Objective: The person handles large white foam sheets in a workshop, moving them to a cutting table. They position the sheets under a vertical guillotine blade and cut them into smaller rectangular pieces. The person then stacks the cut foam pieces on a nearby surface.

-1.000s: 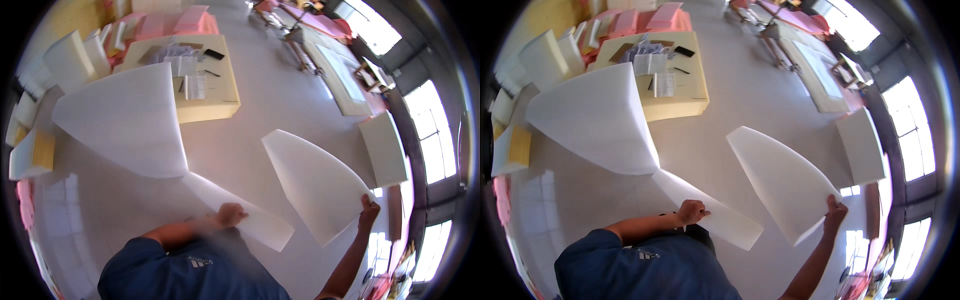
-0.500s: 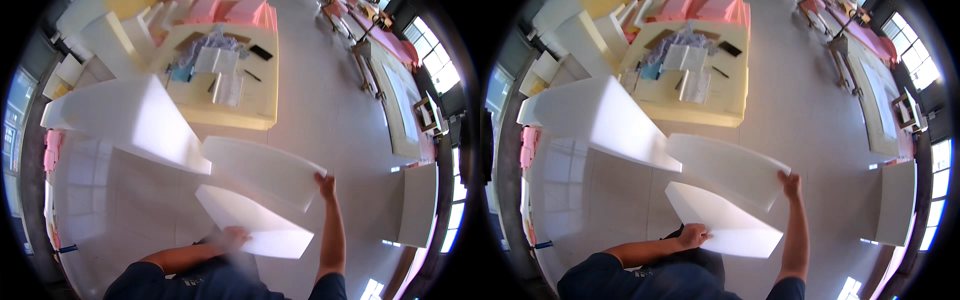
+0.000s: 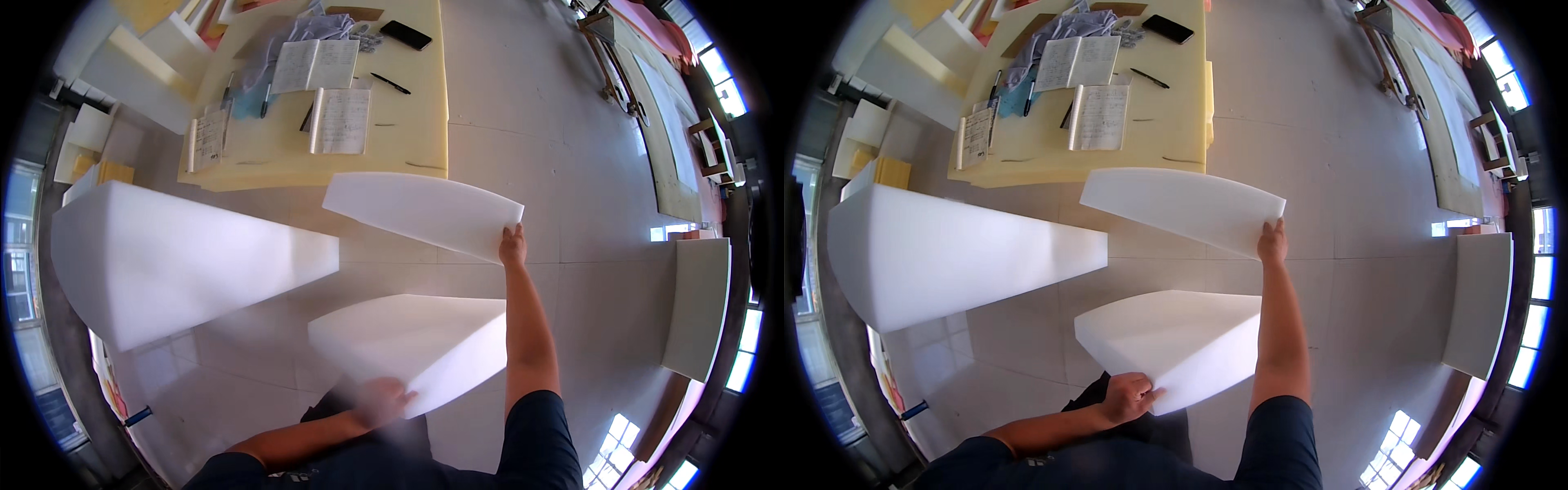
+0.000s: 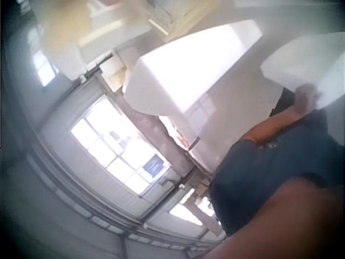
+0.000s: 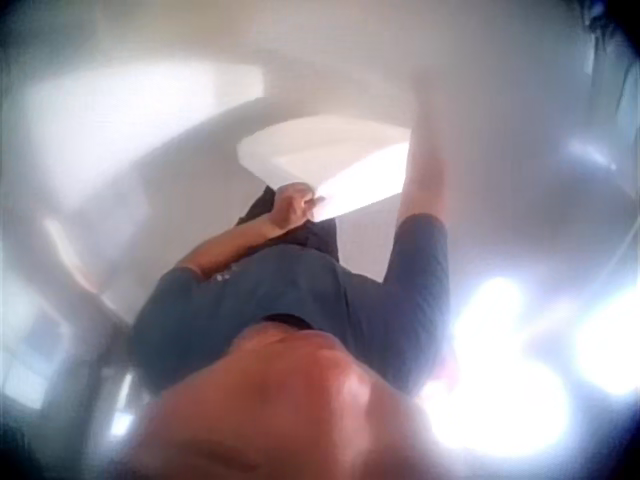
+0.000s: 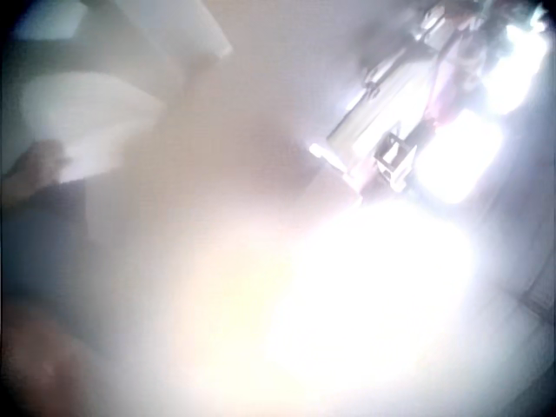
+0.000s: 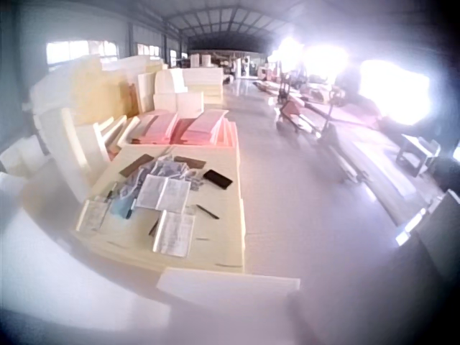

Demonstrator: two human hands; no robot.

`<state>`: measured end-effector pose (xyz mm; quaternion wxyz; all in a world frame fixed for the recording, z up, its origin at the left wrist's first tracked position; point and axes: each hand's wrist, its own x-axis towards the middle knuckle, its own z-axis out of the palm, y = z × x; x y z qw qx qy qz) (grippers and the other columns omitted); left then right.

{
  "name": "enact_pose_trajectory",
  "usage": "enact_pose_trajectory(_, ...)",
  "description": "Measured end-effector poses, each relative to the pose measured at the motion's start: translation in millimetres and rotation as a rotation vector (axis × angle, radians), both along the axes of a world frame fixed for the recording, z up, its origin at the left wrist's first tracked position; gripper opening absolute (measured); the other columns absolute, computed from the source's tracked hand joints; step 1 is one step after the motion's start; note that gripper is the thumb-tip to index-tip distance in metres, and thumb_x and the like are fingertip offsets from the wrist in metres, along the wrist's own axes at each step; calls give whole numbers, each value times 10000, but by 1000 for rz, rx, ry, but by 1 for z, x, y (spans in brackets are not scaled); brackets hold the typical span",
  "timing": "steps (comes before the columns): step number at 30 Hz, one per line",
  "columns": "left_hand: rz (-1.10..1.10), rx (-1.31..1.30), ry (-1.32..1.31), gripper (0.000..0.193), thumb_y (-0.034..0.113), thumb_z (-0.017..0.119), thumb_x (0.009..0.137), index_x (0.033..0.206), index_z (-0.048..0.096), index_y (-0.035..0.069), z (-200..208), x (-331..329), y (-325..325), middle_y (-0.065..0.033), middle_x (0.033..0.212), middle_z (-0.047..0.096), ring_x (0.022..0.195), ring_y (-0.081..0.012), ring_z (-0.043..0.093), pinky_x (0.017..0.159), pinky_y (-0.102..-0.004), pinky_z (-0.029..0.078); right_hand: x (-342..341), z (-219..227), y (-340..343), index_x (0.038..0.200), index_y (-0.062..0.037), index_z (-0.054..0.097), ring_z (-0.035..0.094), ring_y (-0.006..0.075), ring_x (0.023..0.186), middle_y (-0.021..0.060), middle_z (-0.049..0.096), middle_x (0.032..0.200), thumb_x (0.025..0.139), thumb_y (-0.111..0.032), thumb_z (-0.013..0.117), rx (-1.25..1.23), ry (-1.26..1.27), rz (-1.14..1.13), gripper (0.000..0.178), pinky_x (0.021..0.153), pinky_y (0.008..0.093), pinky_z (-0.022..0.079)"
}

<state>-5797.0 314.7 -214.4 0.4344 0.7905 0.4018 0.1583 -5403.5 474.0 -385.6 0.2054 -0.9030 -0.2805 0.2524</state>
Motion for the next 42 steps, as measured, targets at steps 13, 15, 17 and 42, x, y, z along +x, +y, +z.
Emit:
enact_pose_trajectory(13, -63, -18, -9, 375, 189, 725, 779, 529, 477, 59, 5, 16, 14, -96, 533, 480, 479, -279, 493, 456, -373, 384, 67, -54, -229, 1355, 14, 436, 450, 358, 1269, 224, 492, 1346, 826, -668, 516, -447, 271, -65, 867, 1076, 419, 322)
enact_pose_trajectory(15, -38, 7, 14, 358, 186, 722, 779, 536, 492, 58, -2, 13, 7, -97, 542, 486, 491, -276, 502, 463, -373, 390, 43, -43, -210, 1231, 18, 540, 535, 313, 1111, 188, 566, 1207, 814, -666, 545, -357, 388, -282, 801, 978, 397, 396)
enact_pose_trajectory(17, -54, -20, -27, 351, 184, 720, 777, 546, 490, 55, 4, 13, 13, -104, 555, 488, 513, -280, 515, 480, -389, 401, 68, -64, -255, 992, -48, 613, 564, 219, 842, 94, 586, 933, 759, -674, 616, -230, 487, -439, 668, 721, 333, 427)
enact_pose_trajectory(42, 457, -137, 511, 385, 393, 654, 811, 845, 585, 16, -118, -56, 267, -174, 881, 616, 840, -344, 598, 742, -442, 468, -46, 15, -189, 1147, 39, 559, 580, 144, 878, 67, 626, 983, 779, -14, 712, 362, 584, -386, 402, 801, 278, 465)
